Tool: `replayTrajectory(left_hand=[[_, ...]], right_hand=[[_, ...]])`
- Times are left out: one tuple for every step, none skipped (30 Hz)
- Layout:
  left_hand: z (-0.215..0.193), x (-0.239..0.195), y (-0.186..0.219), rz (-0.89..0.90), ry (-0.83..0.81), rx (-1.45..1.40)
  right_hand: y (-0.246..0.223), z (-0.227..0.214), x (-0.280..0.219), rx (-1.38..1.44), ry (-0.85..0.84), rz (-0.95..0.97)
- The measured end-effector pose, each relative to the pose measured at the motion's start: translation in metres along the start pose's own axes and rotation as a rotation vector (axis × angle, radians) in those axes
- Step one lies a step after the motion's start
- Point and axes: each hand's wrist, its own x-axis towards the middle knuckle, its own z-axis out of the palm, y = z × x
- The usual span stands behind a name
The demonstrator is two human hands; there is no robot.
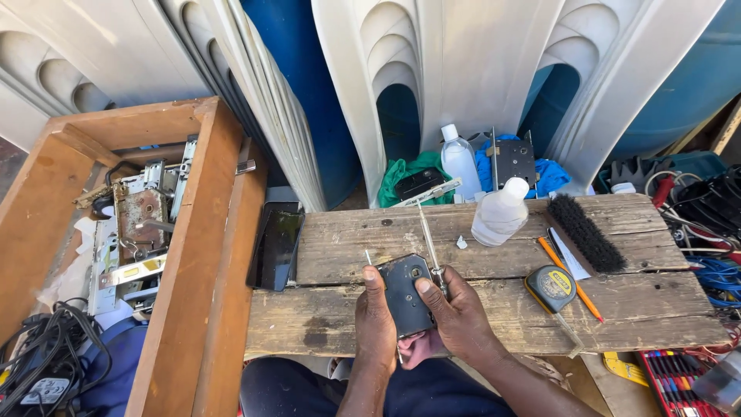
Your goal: The person disassembles a metal door lock using a screwdriver, removes the internal mechanism, and wipes the components with a cloth. The person then reassembles the lock and places it back into a wooden box.
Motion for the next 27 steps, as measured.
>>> replayTrajectory(left_hand=[[-0.004, 0.0, -0.003, -0.003, 0.003, 0.001], [-0.008, -0.001, -0.005, -0.02, -0.06, 0.067], [-0.012, 0.002, -0.003, -0.028, -0.121, 0.133], [-0.012, -0.002, -0.004, -0.022, -0.115, 0.134], [-0.012, -0.008, -0.006, 0.044, -0.202, -0.067], [-0.011, -0.012, -0.009, 0.111, -0.288, -0.267], [-0.011, -0.014, -0.015, 0.107, -0.295, -0.266], [-0.012, -0.016, -0.021, 0.149, -0.22, -0.084], [-0.014, -0.018, -0.027, 0.194, -0.137, 0.094], [-0.009, -0.021, -0.021, 0.194, -0.137, 0.094], [-0.005, -0.024, -0.016, 0.021, -0.109, -0.243], [-0.001, -0.027, -0.01, -0.151, -0.08, -0.58], [-0.009, -0.018, -0.021, -0.151, -0.079, -0.582], [-0.015, -0.009, -0.031, -0.134, -0.117, -0.652], [-0.022, 0.002, -0.039, -0.114, -0.156, -0.723], [-0.029, 0.006, -0.038, -0.111, -0.157, -0.724], [-0.038, 0.01, -0.038, 0.004, -0.131, -0.683], [-0.048, 0.014, -0.038, 0.118, -0.106, -0.641], [-0.055, 0.02, -0.037, 0.117, -0.105, -0.639], [-0.063, 0.027, -0.037, 0.164, -0.147, -0.695], [-0.071, 0.032, -0.038, 0.21, -0.187, -0.752], [-0.072, 0.03, -0.048, 0.208, -0.183, -0.752], [-0.07, 0.032, -0.054, 0.241, -0.19, -0.703], [-0.069, 0.033, -0.06, 0.273, -0.196, -0.654], [-0.064, 0.03, -0.058, 0.272, -0.192, -0.653], [-0.059, 0.027, -0.055, 0.325, -0.17, -0.628], [-0.051, 0.029, -0.052, 0.38, -0.155, -0.607]], right_hand=[[0.003, -0.002, -0.001, 0.001, -0.001, 0.004], [0.007, -0.004, -0.002, -0.03, -0.008, -0.015], [0.009, -0.003, 0.001, -0.059, -0.019, -0.044], [0.007, 0.0, 0.004, -0.055, -0.026, -0.047], [0.006, 0.0, 0.005, -0.03, 0.04, -0.041], [0.006, 0.0, 0.007, -0.004, 0.106, -0.034], [-0.001, 0.0, 0.01, -0.005, 0.114, -0.035], [-0.008, 0.0, 0.013, 0.045, 0.13, -0.02], [-0.015, 0.001, 0.016, 0.096, 0.137, -0.006], [-0.011, -0.002, 0.02, 0.096, 0.137, -0.006], [-0.006, -0.004, 0.024, 0.099, 0.09, -0.007], [0.0, -0.005, 0.028, 0.103, 0.043, -0.008], [0.004, -0.005, 0.026, 0.101, 0.042, -0.007], [0.007, -0.004, 0.024, 0.129, 0.017, 0.013], [0.009, -0.003, 0.025, 0.159, -0.008, 0.03], [0.015, -0.008, 0.026, 0.159, -0.01, 0.028], [0.023, -0.011, 0.026, 0.189, -0.058, 0.066], [0.031, -0.014, 0.027, 0.22, -0.106, 0.104], [0.029, -0.015, 0.025, 0.221, -0.105, 0.105], [0.027, -0.016, 0.024, 0.096, -0.11, 0.101], [0.025, -0.017, 0.02, -0.032, -0.116, 0.1], [0.03, -0.017, 0.019, -0.033, -0.116, 0.104], [0.033, -0.016, 0.022, 0.046, -0.172, 0.066], [0.036, -0.015, 0.025, 0.124, -0.228, 0.027], [0.038, -0.013, 0.027, 0.126, -0.229, 0.031], [0.041, -0.011, 0.028, 0.143, -0.242, 0.031], [0.041, -0.011, 0.033, 0.155, -0.253, 0.023]])
